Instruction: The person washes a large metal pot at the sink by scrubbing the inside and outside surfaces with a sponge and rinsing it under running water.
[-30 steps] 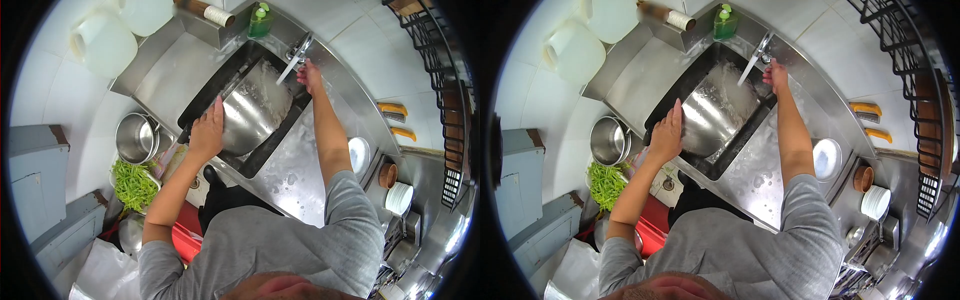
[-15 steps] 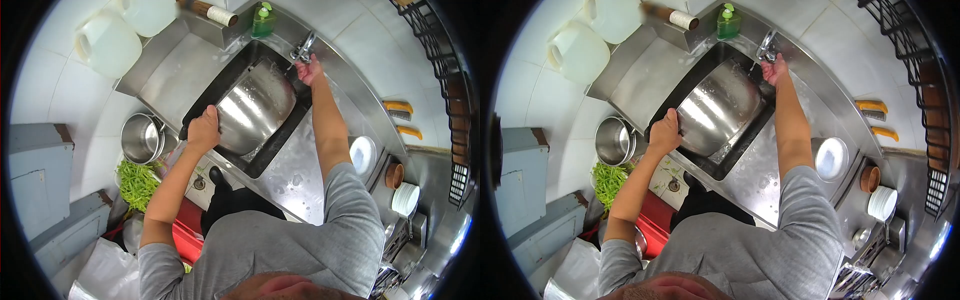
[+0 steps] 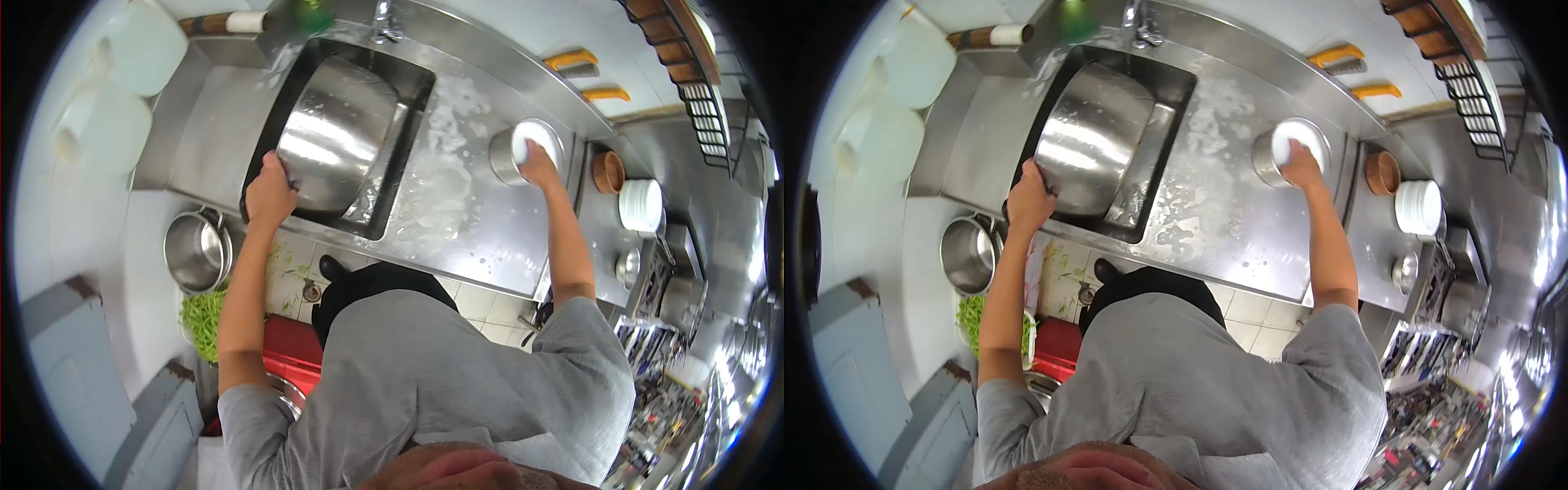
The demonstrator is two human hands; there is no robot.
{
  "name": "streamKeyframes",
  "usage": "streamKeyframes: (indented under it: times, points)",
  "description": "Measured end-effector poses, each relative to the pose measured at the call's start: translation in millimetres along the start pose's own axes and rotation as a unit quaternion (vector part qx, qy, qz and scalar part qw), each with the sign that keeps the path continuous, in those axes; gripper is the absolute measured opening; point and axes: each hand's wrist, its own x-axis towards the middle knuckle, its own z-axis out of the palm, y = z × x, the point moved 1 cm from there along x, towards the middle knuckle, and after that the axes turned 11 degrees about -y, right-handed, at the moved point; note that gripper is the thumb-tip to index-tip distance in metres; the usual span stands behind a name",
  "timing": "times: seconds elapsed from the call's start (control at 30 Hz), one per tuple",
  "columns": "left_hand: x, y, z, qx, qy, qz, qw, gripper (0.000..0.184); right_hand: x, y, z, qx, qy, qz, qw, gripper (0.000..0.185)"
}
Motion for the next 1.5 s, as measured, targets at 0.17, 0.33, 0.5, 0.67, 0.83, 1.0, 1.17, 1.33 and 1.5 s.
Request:
streamKeyframes:
  times: [0.17,0.33,0.5,0.67,0.83,1.0,1.17,1.33,1.5]
  points:
    - [3,-10,7,0.016,0.035,0.037,0.999,0.064,32,24,11,0.082,-0.016,0.068,0.994,0.058]
    - [0,-11,9,0.086,0.080,0.054,0.992,0.053,-54,-93,-88,0.355,0.058,0.010,0.933,0.050]
    - [8,-12,8,0.040,0.021,0.018,0.999,0.047,-26,-262,-55,0.265,0.178,-0.336,0.886,0.052]
    - [8,-14,8,0.040,-0.002,-0.001,0.999,0.039,-11,-398,21,0.104,0.353,-0.382,0.848,0.063]
    - [9,-14,2,0.050,-0.007,0.012,0.999,0.034,-30,-423,43,0.021,0.312,-0.476,0.822,0.060]
    - [11,-20,12,0.002,0.022,0.038,0.999,0.038,35,-446,16,0.055,0.231,-0.271,0.933,0.058]
    - [8,-18,1,0.016,-0.013,0.040,0.999,0.037,-21,-451,41,-0.044,0.293,-0.345,0.890,0.048]
    - [13,-24,8,0.001,0.026,0.058,0.998,0.039,33,-443,12,0.066,0.323,-0.267,0.905,0.036]
    - [11,-27,9,0.005,0.024,0.061,0.998,0.040,-12,-450,46,-0.042,0.356,-0.371,0.857,0.054]
